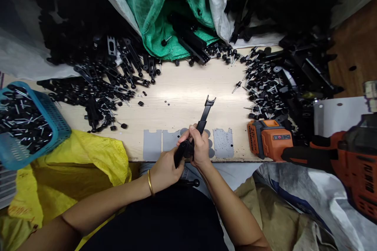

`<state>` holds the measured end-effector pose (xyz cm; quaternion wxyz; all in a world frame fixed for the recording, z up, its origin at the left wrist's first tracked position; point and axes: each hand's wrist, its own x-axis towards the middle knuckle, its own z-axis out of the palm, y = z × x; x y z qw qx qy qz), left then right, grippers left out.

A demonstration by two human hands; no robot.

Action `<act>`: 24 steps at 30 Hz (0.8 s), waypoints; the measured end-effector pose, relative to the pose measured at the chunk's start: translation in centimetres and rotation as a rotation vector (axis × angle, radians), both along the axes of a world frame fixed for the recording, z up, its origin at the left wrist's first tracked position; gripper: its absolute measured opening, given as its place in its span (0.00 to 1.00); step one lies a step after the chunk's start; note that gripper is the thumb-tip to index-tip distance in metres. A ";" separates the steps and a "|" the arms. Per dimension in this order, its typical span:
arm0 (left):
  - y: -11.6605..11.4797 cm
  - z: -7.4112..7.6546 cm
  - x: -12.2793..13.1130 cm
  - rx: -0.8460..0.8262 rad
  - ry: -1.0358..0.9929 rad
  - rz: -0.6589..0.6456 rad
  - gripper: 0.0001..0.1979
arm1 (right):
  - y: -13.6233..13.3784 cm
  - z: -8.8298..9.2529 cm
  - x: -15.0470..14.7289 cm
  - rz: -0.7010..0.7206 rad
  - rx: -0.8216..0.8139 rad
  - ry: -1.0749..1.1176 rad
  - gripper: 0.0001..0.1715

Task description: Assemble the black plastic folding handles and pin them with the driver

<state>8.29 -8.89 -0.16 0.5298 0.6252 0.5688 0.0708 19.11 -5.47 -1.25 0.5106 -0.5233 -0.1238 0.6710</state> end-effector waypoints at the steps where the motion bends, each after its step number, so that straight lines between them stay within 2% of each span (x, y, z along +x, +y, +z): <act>1: 0.0 -0.1 -0.1 -0.002 0.001 -0.005 0.08 | 0.1 0.0 0.0 0.015 -0.006 0.005 0.21; 12: 1.1 -0.2 0.1 0.038 0.040 0.027 0.09 | 0.6 -0.3 -0.4 -0.107 0.083 -0.028 0.20; 16: 1.2 -0.5 0.1 0.062 0.041 -0.024 0.08 | 0.9 -0.8 -0.7 -0.129 0.048 -0.009 0.20; 19: 3.1 -0.8 -0.5 0.052 0.040 -0.145 0.07 | 1.0 -1.2 -0.4 -0.152 0.017 -0.043 0.20; 21: 5.6 -1.0 -1.3 0.027 0.057 -0.306 0.06 | 0.8 -1.2 0.8 -0.071 -0.005 -0.153 0.20; 22: 7.1 -1.0 -1.8 0.033 0.083 -0.394 0.07 | 0.7 -1.1 1.9 0.046 -0.027 -0.220 0.20; 24: 10.0 -1.0 -2.7 0.151 0.216 -0.532 0.11 | 0.4 -0.4 5.0 0.398 -0.087 -0.360 0.23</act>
